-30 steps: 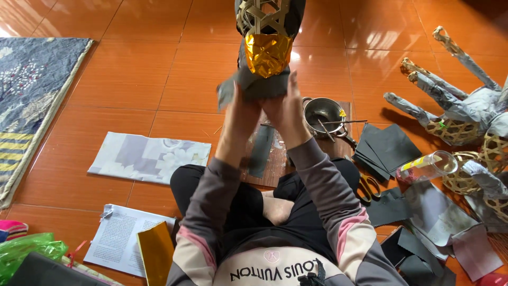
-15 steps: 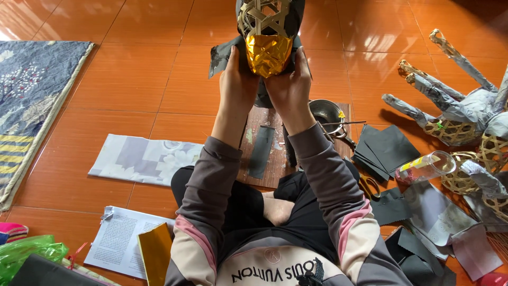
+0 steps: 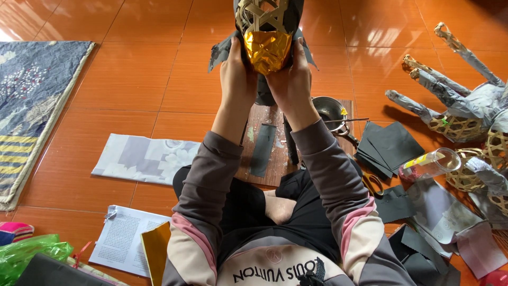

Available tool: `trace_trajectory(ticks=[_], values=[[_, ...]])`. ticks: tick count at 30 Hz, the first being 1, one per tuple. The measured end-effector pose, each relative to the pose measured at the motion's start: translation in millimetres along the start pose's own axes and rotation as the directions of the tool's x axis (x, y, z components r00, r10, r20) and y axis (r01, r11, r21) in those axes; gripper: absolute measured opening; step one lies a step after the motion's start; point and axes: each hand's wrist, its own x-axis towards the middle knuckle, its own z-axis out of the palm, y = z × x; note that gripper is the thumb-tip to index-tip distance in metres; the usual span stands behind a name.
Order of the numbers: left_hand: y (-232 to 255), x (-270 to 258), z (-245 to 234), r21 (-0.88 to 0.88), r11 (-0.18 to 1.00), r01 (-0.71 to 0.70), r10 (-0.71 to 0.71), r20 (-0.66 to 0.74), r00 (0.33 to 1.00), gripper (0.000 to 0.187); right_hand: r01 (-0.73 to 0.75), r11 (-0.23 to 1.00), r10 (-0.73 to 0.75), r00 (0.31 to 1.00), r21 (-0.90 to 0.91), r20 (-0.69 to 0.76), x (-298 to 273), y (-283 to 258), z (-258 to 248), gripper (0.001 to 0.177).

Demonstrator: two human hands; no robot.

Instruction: Crafting a sculpture by applying gold foil and attaching foam pieces to a frame

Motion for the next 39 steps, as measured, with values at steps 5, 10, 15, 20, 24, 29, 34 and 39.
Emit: trace_trajectory(ticks=[5,10,15,20,24,29,34,39], values=[[8,-9,1,0.423,0.880,-0.216,0.166,0.153,0.974,0.026,0.008,0.998,-0.005,0.999,-0.067,0.035,7,-2,-4,0.051],[-5,15,-4,0.071,0.990,-0.122,0.112,0.125,0.986,0.035,0.015,0.999,-0.016,1.000,-0.035,-0.026,5,0,0,0.052],[0,6,-2,0.148,0.976,-0.161,0.140,0.141,0.980,0.036,0.004,0.999,-0.004,1.000,-0.045,-0.002,7,1,-7,0.051],[4,-2,3,0.306,0.934,-0.186,0.139,0.169,0.976,0.050,0.035,0.965,-0.007,0.994,-0.261,0.106,-9,0,8,0.055],[-2,11,-7,0.381,0.879,-0.289,0.222,0.210,0.952,0.046,0.014,0.907,-0.030,0.999,-0.420,-0.032,-22,-1,31,0.060],[16,-23,9,0.460,0.870,-0.176,0.062,0.253,0.966,0.076,-0.070,0.536,-0.185,0.963,-0.841,-0.198,-33,-2,45,0.053],[29,-36,18,0.697,0.686,-0.207,0.016,0.269,0.963,0.076,0.423,-0.497,-0.133,0.826,-0.758,0.548,9,-15,-63,0.080],[12,-10,2,0.407,0.802,-0.436,0.151,0.568,0.809,0.050,0.531,-0.518,-0.089,0.747,-0.671,0.659,-1,-16,-35,0.086]])
